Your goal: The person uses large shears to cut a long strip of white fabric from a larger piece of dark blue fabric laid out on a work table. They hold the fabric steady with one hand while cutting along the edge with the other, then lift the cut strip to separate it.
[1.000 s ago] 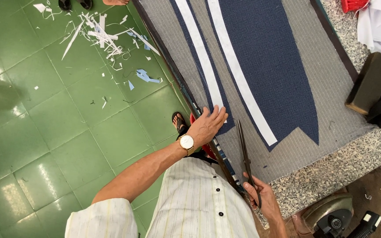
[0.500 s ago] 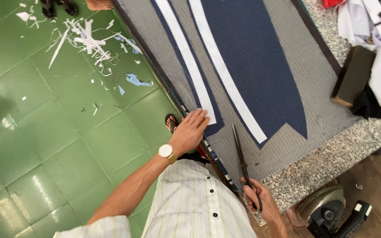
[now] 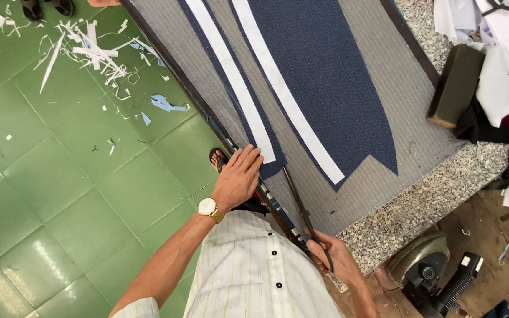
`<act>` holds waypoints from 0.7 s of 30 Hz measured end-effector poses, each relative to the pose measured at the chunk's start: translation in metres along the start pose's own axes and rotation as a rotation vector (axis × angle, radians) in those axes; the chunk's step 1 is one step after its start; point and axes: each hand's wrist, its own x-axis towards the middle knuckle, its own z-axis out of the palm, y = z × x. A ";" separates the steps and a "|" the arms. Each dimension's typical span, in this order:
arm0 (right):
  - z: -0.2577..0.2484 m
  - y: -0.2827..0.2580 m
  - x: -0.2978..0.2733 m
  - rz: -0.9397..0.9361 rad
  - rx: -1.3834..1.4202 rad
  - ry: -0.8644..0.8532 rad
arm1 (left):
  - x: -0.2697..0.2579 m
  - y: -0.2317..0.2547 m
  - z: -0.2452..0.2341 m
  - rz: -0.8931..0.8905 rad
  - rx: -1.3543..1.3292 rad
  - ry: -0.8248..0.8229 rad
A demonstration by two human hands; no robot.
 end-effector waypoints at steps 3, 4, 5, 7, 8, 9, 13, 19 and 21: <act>0.008 -0.003 0.005 -0.006 0.003 0.035 | 0.000 0.000 0.003 -0.007 0.012 -0.026; 0.010 0.004 0.012 -0.019 -0.045 0.058 | 0.000 0.000 0.004 -0.008 0.027 -0.039; 0.011 0.011 0.019 -0.033 -0.096 0.079 | -0.001 -0.001 0.005 -0.010 0.044 -0.050; 0.015 0.002 0.016 -0.028 -0.107 0.086 | 0.001 0.000 0.001 -0.011 0.038 -0.052; 0.017 -0.003 0.015 -0.025 -0.115 0.093 | 0.002 0.000 -0.001 -0.009 0.033 -0.055; 0.019 -0.006 0.016 -0.025 -0.117 0.094 | 0.001 -0.001 0.000 -0.010 0.032 -0.053; 0.025 -0.019 0.012 -0.020 -0.037 0.103 | 0.001 -0.001 -0.001 -0.013 0.024 -0.047; 0.030 -0.024 0.013 -0.038 0.000 0.122 | 0.001 0.000 -0.003 -0.025 0.024 -0.065; 0.030 -0.021 0.016 -0.042 -0.030 0.127 | 0.002 0.000 -0.005 -0.023 0.018 -0.058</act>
